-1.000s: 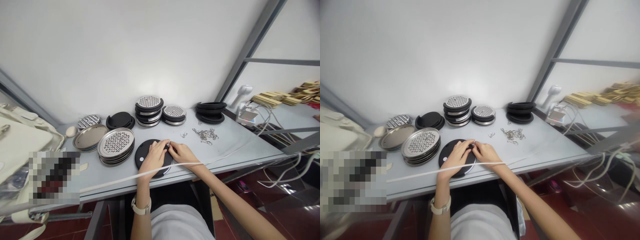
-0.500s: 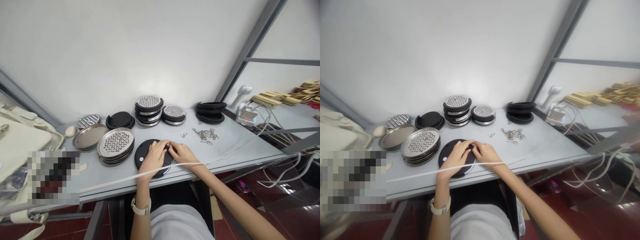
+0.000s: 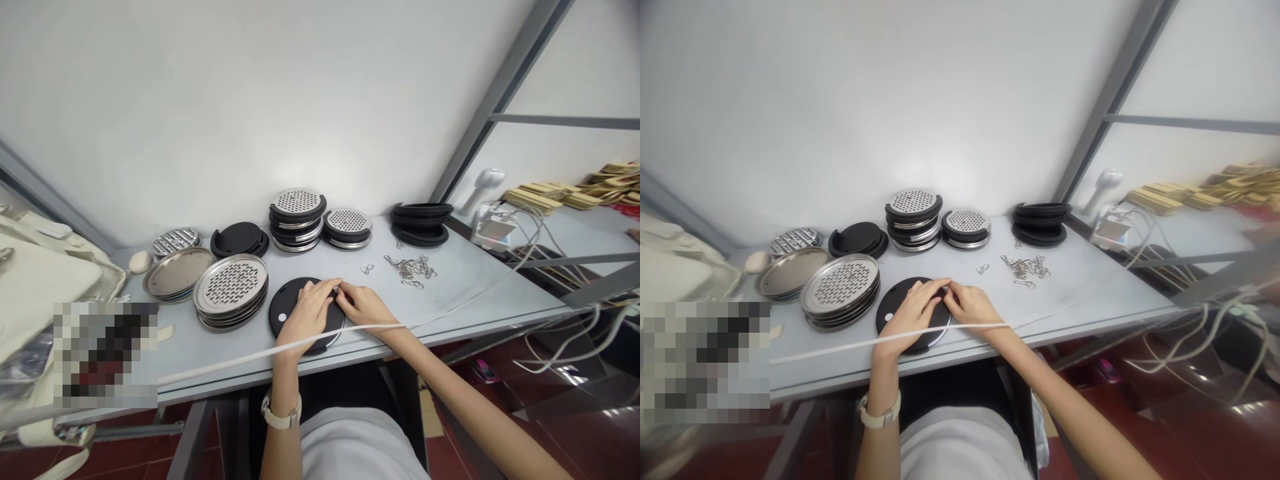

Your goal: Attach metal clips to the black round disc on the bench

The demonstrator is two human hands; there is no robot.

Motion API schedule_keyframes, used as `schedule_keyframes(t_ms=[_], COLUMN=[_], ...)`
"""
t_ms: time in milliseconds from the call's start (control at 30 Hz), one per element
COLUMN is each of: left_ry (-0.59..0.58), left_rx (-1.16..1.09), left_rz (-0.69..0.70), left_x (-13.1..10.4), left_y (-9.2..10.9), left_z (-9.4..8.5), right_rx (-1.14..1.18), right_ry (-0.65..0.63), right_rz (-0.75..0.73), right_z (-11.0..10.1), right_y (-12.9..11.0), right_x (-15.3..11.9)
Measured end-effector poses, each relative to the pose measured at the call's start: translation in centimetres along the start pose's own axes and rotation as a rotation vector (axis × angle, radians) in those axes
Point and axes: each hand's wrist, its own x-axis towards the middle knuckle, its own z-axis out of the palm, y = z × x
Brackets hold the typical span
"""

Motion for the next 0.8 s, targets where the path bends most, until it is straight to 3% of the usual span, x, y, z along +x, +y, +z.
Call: schedule_keyframes(t_ms=[800], left_ry=[0.004], left_rx=[-0.034], left_rz=[0.002], left_x=[0.03], left_y=[-0.27], left_z=[0.16], right_rx=[0.072], right_ry=[0.035], right_rz=[-0.020], right_z=[0.08], right_y=[0.00], right_x=[-0.10])
